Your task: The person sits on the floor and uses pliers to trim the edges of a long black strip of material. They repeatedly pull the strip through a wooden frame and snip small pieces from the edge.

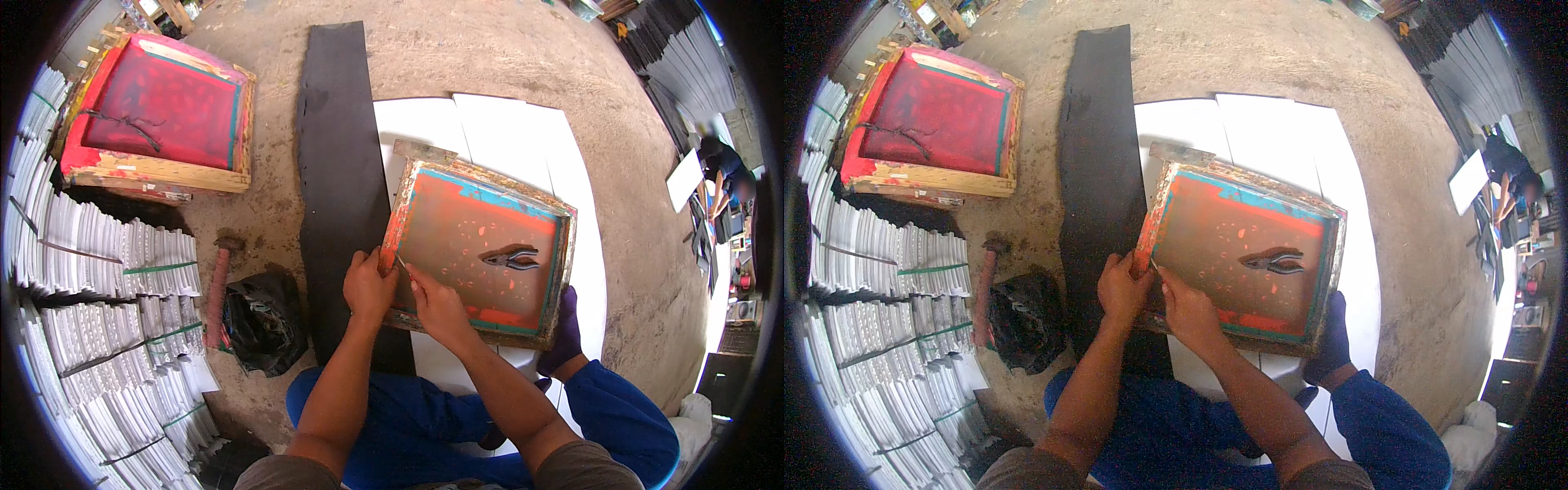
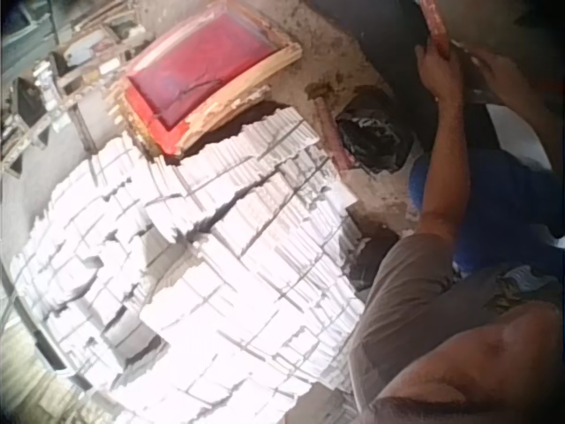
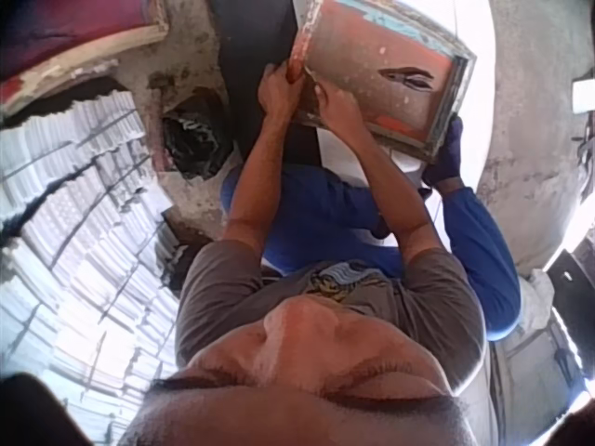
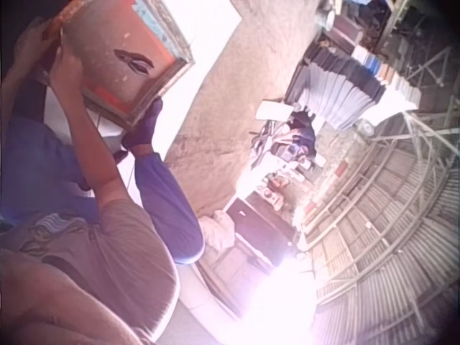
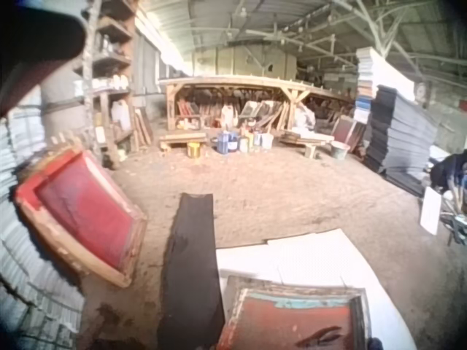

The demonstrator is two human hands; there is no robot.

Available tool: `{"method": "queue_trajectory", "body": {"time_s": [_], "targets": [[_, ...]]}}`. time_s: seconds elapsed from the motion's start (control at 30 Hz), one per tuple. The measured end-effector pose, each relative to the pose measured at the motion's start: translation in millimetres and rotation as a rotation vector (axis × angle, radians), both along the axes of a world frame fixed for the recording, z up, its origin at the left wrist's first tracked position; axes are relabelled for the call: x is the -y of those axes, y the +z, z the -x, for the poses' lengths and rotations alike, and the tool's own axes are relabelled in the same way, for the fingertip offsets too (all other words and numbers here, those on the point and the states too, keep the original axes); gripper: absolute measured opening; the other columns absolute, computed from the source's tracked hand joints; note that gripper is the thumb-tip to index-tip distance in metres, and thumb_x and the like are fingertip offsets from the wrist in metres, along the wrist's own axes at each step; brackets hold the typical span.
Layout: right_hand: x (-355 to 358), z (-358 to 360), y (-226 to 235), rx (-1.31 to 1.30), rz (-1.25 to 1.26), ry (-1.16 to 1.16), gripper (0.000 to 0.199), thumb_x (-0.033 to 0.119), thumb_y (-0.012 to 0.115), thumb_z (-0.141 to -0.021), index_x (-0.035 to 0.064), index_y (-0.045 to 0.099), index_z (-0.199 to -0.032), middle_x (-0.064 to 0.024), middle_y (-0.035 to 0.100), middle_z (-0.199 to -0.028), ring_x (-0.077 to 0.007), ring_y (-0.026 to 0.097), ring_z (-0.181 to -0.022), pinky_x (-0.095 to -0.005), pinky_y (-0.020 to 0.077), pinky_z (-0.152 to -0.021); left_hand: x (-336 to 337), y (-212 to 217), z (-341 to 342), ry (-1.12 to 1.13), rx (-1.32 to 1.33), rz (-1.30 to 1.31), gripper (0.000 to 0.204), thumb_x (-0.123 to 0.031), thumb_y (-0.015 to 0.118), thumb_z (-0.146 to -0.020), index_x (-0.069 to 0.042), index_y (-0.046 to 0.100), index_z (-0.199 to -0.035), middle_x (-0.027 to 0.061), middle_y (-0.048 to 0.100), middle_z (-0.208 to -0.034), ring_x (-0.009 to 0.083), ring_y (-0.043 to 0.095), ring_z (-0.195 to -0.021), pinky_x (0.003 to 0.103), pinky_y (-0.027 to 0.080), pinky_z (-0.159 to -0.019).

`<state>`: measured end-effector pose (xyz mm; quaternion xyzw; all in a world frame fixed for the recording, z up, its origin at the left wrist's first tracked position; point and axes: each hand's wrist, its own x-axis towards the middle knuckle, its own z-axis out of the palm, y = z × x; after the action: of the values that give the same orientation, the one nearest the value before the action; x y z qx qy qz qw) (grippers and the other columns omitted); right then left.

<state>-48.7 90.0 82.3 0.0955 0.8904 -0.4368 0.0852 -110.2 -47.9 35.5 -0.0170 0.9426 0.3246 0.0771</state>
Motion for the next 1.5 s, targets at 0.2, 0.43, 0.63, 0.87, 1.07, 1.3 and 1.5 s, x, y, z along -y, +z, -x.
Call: {"method": "queue_trajectory", "body": {"time_s": [0.2,0.43,0.63,0.87,1.07,1.3,1.5], "targets": [[10.7,-12.3,-8.4,-0.138,-0.067,-0.015,0.043,0.014,0.058,-0.095,0.0064,0.051,-0.137,-0.0279,0.067,-0.113,-0.0471,0.066,-0.102,-0.0552,0.0535,-0.085,18.5,12.7,6.8,-0.115,-0.008,-0.047,0.037,-0.032,0.072,-0.088,-0.007,0.072,-0.115,0.0146,0.068,-0.097,0.034,0.068,-0.088,0.044,0.055,-0.077],[77.8,-26.0,-9.8,-0.198,0.148,0.115,0.043,0.001,0.06,-0.087,0.0033,0.05,-0.129,-0.0268,0.064,-0.114,-0.0453,0.063,-0.107,-0.0524,0.0514,-0.089,69.7,41.2,-16.7,0.281,0.434,-0.636,0.037,-0.032,0.061,-0.099,0.002,0.076,-0.094,0.0156,0.07,-0.074,0.0216,0.067,-0.066,0.035,0.053,-0.061],[95.9,-50.1,-34.7,-0.243,0.069,0.267,0.04,0.01,0.064,-0.089,0.0038,0.057,-0.128,-0.0236,0.063,-0.121,-0.0435,0.062,-0.11,-0.0507,0.0509,-0.093,89.4,32.5,-46.9,0.298,0.294,-0.246,0.032,-0.029,0.067,-0.093,0.001,0.078,-0.091,0.0167,0.071,-0.075,0.028,0.07,-0.069,0.039,0.055,-0.063],[29.0,-77.4,51.8,-0.184,-0.123,0.279,0.041,0.023,0.067,-0.088,0.0076,0.064,-0.126,-0.0234,0.068,-0.111,-0.0419,0.067,-0.102,-0.0509,0.0541,-0.091,67.4,9.7,-67.7,0.217,-0.235,0.061,0.042,-0.038,0.072,-0.087,0.001,0.075,-0.102,0.0229,0.071,-0.083,0.0437,0.069,-0.092,0.047,0.054,-0.086],[-58.3,-92.5,111.6,-0.221,-0.458,0.23,0.037,0.028,0.067,-0.086,0.0098,0.068,-0.119,-0.0258,0.071,-0.104,-0.0417,0.071,-0.092,-0.0532,0.0584,-0.08,-28.1,117.7,-88.7,-0.138,-0.156,-0.108,0.038,-0.034,0.066,-0.089,-0.002,0.073,-0.108,0.0226,0.072,-0.097,0.0403,0.068,-0.101,0.046,0.052,-0.09],[-113.0,-91.0,163.7,-0.273,-0.523,0.134,0.03,0.02,0.062,-0.088,0.0116,0.071,-0.115,-0.0226,0.073,-0.1,-0.0379,0.072,-0.097,-0.05,0.0576,-0.087,-108.6,179.9,-94.4,-0.301,-0.055,-0.061,0.03,-0.027,0.062,-0.089,-0.006,0.076,-0.104,0.0247,0.071,-0.104,0.0395,0.069,-0.102,0.047,0.053,-0.087],[-83.3,-84.0,134.4,-0.333,-0.388,0.169,0.024,0.02,0.064,-0.087,0.0113,0.075,-0.107,-0.0205,0.073,-0.099,-0.0374,0.072,-0.095,-0.0497,0.0568,-0.086,-95.3,162.5,-117.3,-0.045,-0.14,-0.136,0.028,-0.026,0.063,-0.089,-0.003,0.076,-0.098,0.0233,0.073,-0.098,0.0403,0.069,-0.099,0.049,0.053,-0.084]]}}
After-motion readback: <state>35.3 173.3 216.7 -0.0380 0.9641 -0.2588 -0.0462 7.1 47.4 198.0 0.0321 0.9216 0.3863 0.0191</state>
